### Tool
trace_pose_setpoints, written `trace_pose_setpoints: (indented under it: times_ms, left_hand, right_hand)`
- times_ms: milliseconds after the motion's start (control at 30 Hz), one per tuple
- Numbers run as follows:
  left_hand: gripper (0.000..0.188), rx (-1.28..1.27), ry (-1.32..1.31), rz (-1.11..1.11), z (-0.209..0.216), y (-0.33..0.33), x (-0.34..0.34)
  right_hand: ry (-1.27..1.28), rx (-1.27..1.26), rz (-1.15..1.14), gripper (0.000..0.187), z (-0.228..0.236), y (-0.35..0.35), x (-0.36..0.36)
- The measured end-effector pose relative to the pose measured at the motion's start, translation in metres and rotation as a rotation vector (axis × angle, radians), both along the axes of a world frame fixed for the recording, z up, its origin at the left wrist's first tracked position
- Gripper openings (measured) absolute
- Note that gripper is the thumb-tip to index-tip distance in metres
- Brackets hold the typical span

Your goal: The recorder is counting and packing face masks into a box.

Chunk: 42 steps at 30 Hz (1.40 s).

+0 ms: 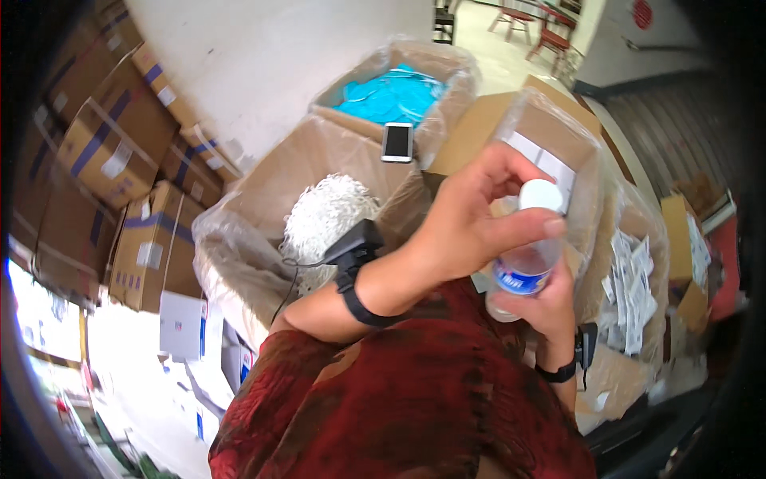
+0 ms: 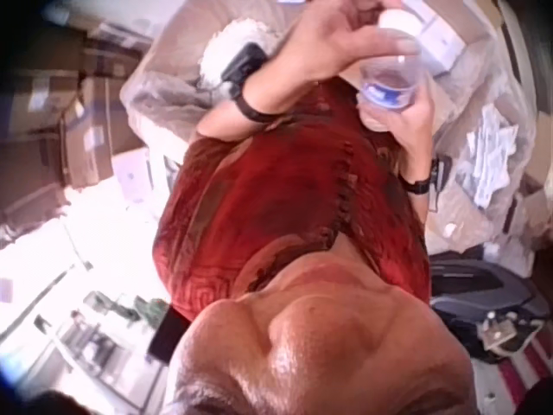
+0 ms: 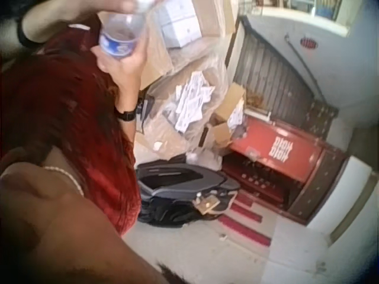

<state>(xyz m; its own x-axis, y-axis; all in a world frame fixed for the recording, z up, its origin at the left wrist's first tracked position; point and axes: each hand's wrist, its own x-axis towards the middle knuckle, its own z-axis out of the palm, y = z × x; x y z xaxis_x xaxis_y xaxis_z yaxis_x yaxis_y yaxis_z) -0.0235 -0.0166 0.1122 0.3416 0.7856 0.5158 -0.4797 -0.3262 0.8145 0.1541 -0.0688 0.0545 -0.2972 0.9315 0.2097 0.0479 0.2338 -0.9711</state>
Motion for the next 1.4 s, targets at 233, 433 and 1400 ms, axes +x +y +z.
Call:
trace_pose_setpoints:
  times_ms: [233,433,1400]
  left_hand:
    - [0.033,0.174,0.05,-0.152,-0.005,-0.011,-0.028]
    - [0.035,0.132,-0.121,-0.19,-0.011,-0.016,-0.038]
    - [0.048,-0.01,0.297,0.615,-0.027,-0.109,-0.214]
  right_hand:
    - [-0.172,-0.026,-0.039,0.087,-0.003,0.001,0.015]
    - [-0.071,-0.043,0.137,0.093,-0.008,0.007,-0.012]
    - [-0.441,0.436,0.207,0.073,0.012,0.025,-0.151]
